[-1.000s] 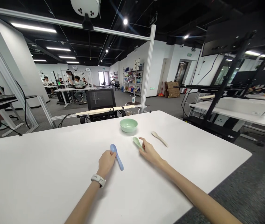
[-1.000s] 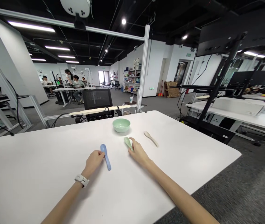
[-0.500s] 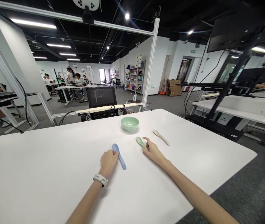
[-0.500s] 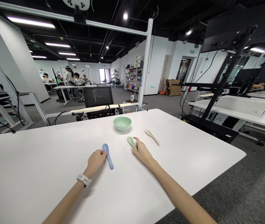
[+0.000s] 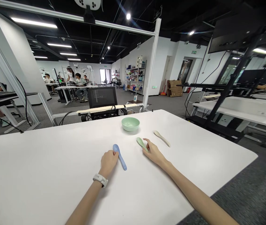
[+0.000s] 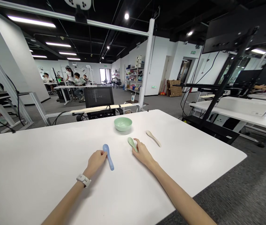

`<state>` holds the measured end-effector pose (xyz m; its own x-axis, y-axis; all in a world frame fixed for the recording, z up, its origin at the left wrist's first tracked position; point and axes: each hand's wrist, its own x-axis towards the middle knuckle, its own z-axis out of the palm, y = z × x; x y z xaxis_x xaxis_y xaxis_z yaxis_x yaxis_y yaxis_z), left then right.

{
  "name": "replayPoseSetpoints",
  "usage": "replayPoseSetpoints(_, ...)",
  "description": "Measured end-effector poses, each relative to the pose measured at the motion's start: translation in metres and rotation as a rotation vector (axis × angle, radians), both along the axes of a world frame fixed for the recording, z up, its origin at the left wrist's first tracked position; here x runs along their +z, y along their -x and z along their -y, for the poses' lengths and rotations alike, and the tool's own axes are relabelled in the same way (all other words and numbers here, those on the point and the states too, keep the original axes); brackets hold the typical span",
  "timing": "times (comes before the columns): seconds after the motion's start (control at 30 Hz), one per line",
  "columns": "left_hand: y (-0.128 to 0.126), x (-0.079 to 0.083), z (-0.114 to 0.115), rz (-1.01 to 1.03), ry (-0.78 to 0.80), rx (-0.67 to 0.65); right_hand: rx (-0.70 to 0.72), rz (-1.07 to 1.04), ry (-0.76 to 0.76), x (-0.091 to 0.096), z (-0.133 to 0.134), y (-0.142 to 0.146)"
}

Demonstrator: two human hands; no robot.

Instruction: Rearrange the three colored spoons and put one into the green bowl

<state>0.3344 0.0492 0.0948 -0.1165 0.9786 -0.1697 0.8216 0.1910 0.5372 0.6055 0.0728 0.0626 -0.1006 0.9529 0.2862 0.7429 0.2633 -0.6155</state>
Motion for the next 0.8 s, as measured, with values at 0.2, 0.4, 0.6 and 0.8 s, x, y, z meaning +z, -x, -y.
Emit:
replayPoseSetpoints(0.2,0.0003,-0.0005,-0.0007,-0.006,0.043,-0.008,0.005,0.006,-0.002,-0.001,-0.0011,-0.0003)
replayPoseSetpoints(0.4,0.0001,-0.0007,-0.0004,-0.015,0.037,-0.012,0.007,0.006,-0.012,0.0008,-0.0018,0.0003)
replayPoseSetpoints(0.6,0.0002,0.0006,-0.0002,-0.009,0.055,-0.023,0.007,0.027,0.004,0.0029,-0.0011,-0.0002)
replayPoseSetpoints(0.8,0.0001,0.0001,0.0002,0.005,0.061,-0.032,0.005,0.026,-0.005,-0.0001,-0.0026,-0.0012)
